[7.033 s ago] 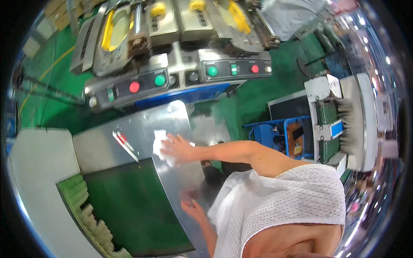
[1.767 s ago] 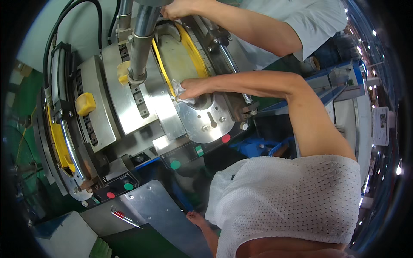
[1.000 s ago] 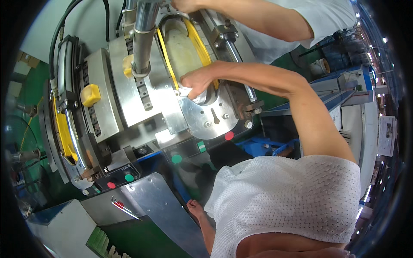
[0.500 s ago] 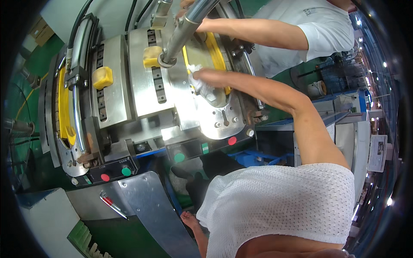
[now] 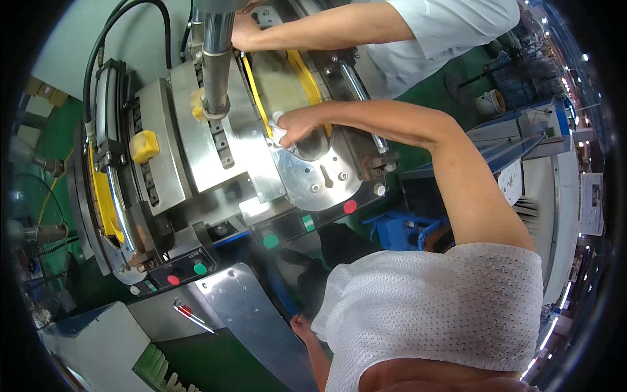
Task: The person retrieves a white cloth from a plastic bag and walks to a machine. They wipe the machine's metal surfaces and internal components with the cloth, focusing on different sections of the equipment.
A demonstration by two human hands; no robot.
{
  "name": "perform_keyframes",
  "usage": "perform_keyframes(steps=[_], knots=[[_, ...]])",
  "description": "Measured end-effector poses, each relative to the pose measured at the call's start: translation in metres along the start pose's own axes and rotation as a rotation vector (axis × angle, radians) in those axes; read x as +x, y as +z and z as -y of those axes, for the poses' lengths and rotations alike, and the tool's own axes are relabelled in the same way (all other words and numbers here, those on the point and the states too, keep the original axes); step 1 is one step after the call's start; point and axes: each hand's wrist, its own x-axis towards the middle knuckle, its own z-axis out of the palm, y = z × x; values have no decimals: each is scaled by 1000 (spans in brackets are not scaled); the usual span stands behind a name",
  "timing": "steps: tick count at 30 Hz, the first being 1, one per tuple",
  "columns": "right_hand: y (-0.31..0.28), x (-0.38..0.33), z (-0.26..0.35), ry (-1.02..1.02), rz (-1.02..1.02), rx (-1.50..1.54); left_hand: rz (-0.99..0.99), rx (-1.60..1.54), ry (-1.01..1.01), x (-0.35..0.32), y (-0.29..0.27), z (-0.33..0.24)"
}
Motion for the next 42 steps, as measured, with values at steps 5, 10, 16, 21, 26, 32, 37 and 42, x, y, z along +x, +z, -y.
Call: perform_keyframes(steps=[5, 10, 16, 21, 26, 32, 37, 42], knots=[[-31, -32, 25, -29, 65, 77, -131, 52, 98, -5, -11, 41], [-51, -69, 23, 91, -411, 423, -110, 92, 86, -21, -17, 70], [10, -10, 29, 193, -569, 419, -172, 49, 63, -23, -19, 19], [21, -11, -2, 112, -257, 393, -102, -175, -61, -24, -29, 3], [-7, -12, 7, 184, -108, 108, -49, 64, 162, 2, -25, 25], [-44, -54, 25, -6, -453, 88, -97, -36, 35, -17, -27, -4], [-9, -13, -28, -109, -443, -1019, -119, -52, 34, 1, -8, 14], [18, -30, -1, 34, 16, -1124, -124, -466, -47, 7, -11, 55]])
